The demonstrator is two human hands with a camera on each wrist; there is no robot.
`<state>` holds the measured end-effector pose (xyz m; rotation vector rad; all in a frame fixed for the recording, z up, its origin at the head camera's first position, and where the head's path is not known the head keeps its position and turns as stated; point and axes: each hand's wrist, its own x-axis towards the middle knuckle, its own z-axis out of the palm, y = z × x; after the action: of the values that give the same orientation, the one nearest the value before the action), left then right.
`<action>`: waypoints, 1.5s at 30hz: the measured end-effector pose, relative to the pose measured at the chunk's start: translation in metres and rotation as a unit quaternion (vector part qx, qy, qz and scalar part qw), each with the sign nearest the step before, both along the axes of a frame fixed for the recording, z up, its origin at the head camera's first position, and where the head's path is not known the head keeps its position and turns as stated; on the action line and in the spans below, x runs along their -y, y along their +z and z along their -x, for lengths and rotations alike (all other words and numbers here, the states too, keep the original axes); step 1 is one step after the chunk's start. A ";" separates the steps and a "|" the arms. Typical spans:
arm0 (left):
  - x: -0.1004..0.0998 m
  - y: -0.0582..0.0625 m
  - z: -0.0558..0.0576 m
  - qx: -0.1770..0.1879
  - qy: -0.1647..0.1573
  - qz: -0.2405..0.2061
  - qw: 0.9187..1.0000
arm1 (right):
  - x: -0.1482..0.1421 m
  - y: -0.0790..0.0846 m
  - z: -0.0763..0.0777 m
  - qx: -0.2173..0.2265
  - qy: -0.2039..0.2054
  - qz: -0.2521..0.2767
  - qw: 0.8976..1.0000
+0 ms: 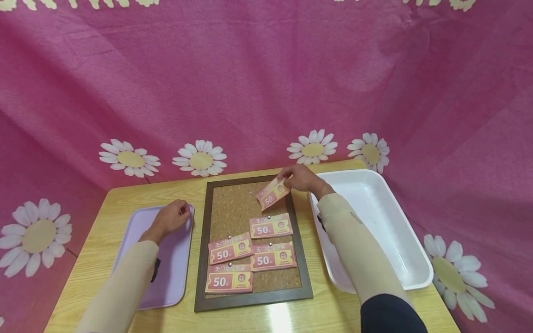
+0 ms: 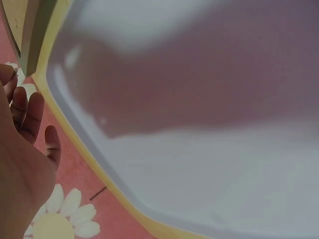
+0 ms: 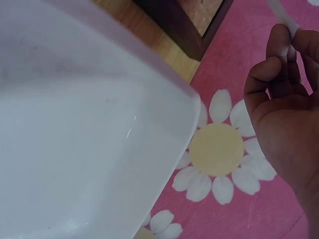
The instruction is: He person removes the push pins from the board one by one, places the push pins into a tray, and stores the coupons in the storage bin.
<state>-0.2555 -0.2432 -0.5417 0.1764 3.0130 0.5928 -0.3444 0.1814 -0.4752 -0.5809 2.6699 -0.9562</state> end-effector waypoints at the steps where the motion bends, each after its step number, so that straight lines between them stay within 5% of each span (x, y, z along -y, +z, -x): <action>1: 0.002 0.000 0.000 0.001 0.000 -0.001 1.000 | -0.003 0.000 0.001 -0.001 -0.002 0.001 1.000; 15: 0.018 -0.001 0.001 0.030 0.031 -0.006 0.999 | -0.027 -0.002 0.010 0.030 -0.065 0.025 0.997; 31: 0.034 -0.016 -0.012 0.028 0.050 -0.006 0.998 | -0.055 -0.014 0.009 0.044 -0.101 0.069 0.991; 45: 0.044 -0.029 -0.027 0.040 0.064 -0.002 0.997 | -0.103 -0.040 -0.003 0.106 -0.209 0.152 0.960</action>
<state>-0.2281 -0.2874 -0.5711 -0.0397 2.9612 0.6000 -0.3412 0.2849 -0.5155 0.0467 2.5111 -1.4649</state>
